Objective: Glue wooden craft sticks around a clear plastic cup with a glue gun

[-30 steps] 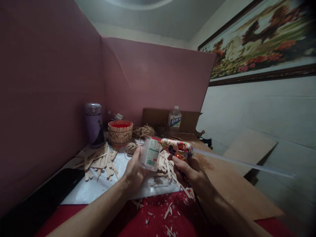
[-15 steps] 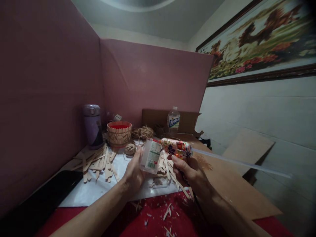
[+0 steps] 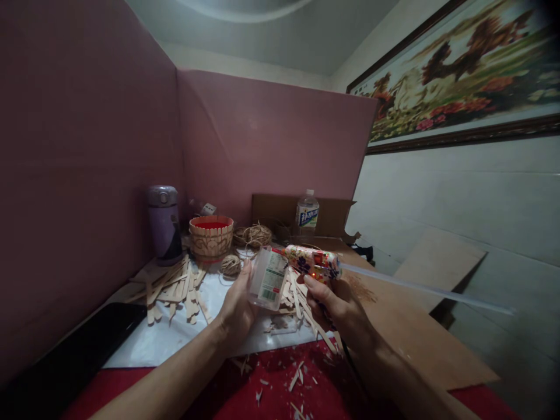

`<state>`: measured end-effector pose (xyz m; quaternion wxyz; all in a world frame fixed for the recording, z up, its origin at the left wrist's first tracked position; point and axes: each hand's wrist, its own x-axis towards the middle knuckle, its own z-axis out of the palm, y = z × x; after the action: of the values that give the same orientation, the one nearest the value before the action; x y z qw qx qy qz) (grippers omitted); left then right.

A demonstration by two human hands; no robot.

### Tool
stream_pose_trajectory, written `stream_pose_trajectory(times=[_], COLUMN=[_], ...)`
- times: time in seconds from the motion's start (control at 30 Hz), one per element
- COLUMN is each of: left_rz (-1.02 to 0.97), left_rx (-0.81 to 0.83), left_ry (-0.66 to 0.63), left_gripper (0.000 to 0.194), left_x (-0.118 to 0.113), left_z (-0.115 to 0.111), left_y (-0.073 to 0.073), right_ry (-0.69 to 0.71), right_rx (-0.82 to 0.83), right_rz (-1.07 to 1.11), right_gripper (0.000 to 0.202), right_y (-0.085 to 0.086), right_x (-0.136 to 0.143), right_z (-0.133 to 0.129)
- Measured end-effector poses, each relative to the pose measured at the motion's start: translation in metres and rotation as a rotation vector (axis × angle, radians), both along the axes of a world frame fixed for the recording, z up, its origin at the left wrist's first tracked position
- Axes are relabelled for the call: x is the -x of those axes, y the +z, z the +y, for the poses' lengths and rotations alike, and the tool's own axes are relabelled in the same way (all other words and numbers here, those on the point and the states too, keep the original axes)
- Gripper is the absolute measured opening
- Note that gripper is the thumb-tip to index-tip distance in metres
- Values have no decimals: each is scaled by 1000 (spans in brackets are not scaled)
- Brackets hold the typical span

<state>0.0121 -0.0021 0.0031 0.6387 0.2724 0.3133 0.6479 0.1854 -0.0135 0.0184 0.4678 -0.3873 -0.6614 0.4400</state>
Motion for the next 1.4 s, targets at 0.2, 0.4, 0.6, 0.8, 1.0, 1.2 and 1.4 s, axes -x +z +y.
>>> stream_pose_trajectory(times=[0.2, 0.4, 0.6, 0.8, 1.0, 1.2, 1.4], left_rz=[-3, -3, -3, 9, -6, 51, 46], left_rx=[1, -21, -16, 9, 3, 40, 44], left_ry=[-23, -41, -32, -50, -52, -27, -18], left_gripper=[36, 37, 37, 37, 38, 38, 39], left_x=[1, 1, 1, 1, 1, 0, 0], left_z=[1, 1, 2, 0, 0, 0, -2], left_y=[-1, 0, -2, 1, 1, 1, 5], right_ry=[-17, -19, -1, 6, 11, 14, 26], right_rx=[-5, -16, -25, -19, -48, -39, -40], right_rz=[-43, -62, -49, -44, -65, -52, -70], right_gripper=[51, 52, 50, 54, 56, 55, 58], right_y=[3, 1, 1, 0, 1, 1, -1], right_x=[0, -1, 0, -1, -1, 0, -1], right_z=[-2, -1, 0, 1, 1, -1, 1])
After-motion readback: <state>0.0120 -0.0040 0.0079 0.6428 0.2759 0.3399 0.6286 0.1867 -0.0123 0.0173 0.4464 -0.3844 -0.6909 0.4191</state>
